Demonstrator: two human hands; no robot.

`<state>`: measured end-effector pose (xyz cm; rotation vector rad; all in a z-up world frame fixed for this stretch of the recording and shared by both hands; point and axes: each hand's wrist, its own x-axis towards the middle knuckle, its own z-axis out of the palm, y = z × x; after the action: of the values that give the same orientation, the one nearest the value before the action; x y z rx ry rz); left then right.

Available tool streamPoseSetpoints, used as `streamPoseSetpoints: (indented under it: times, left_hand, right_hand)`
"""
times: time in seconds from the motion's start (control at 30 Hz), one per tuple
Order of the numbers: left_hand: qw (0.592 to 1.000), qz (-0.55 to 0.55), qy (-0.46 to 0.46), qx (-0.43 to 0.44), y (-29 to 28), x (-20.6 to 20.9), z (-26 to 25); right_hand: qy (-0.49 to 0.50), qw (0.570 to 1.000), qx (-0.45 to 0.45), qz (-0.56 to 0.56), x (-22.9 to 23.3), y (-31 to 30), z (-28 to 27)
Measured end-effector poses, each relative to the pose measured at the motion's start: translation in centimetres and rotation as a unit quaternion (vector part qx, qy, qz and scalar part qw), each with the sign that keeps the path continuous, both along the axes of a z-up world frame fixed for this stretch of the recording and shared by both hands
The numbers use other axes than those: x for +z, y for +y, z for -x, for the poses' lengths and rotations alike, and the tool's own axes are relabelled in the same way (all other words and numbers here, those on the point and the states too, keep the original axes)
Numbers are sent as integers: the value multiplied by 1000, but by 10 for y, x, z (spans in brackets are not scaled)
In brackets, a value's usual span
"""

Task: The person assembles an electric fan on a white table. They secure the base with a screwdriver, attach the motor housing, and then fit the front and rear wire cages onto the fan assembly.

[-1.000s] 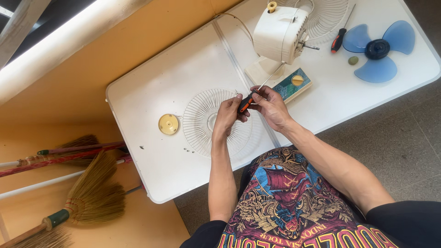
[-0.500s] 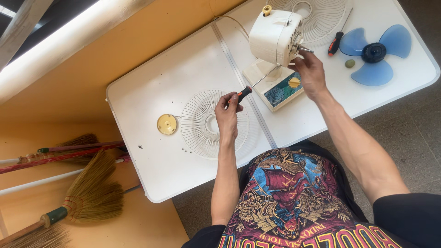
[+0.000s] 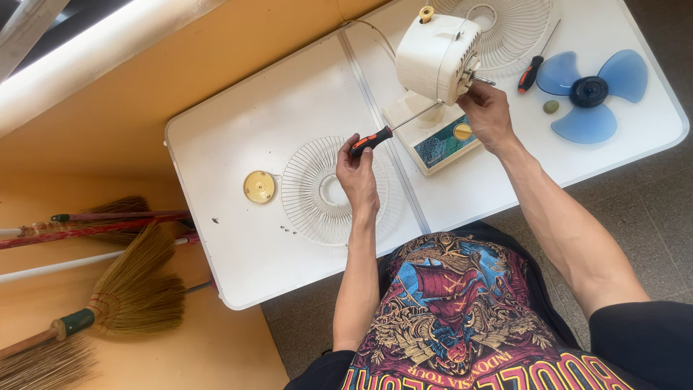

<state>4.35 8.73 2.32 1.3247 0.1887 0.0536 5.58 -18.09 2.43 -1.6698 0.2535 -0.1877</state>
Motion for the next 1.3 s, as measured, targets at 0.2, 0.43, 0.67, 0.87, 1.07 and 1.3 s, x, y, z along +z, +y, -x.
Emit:
streamPoseSetpoints:
  times: [0.2,0.43,0.67,0.87,1.07,1.3]
  left_hand:
    - [997,24,79,3,1,-4,-3]
    - [1000,10,0,-5,4,-8,-5]
    - [997,33,76,-5,0,0,-6]
    - [997,36,38,47,3,-4,-7]
    - [993,99,31,55,6,2,-7]
    - [997,63,27,43,12,10,-2]
  right_hand:
    - [1,1000,4,10,-3,-1,-1]
    - [-7,1000,15,-3,0,-2,-1]
    - [-11,1000,20,-3,3,-1,0]
    - [-69,997,-13,-33,-11,2,3]
    - [19,939,-144,-312,-30,69,28]
    - [20,901,-76,-426,-21,108,1]
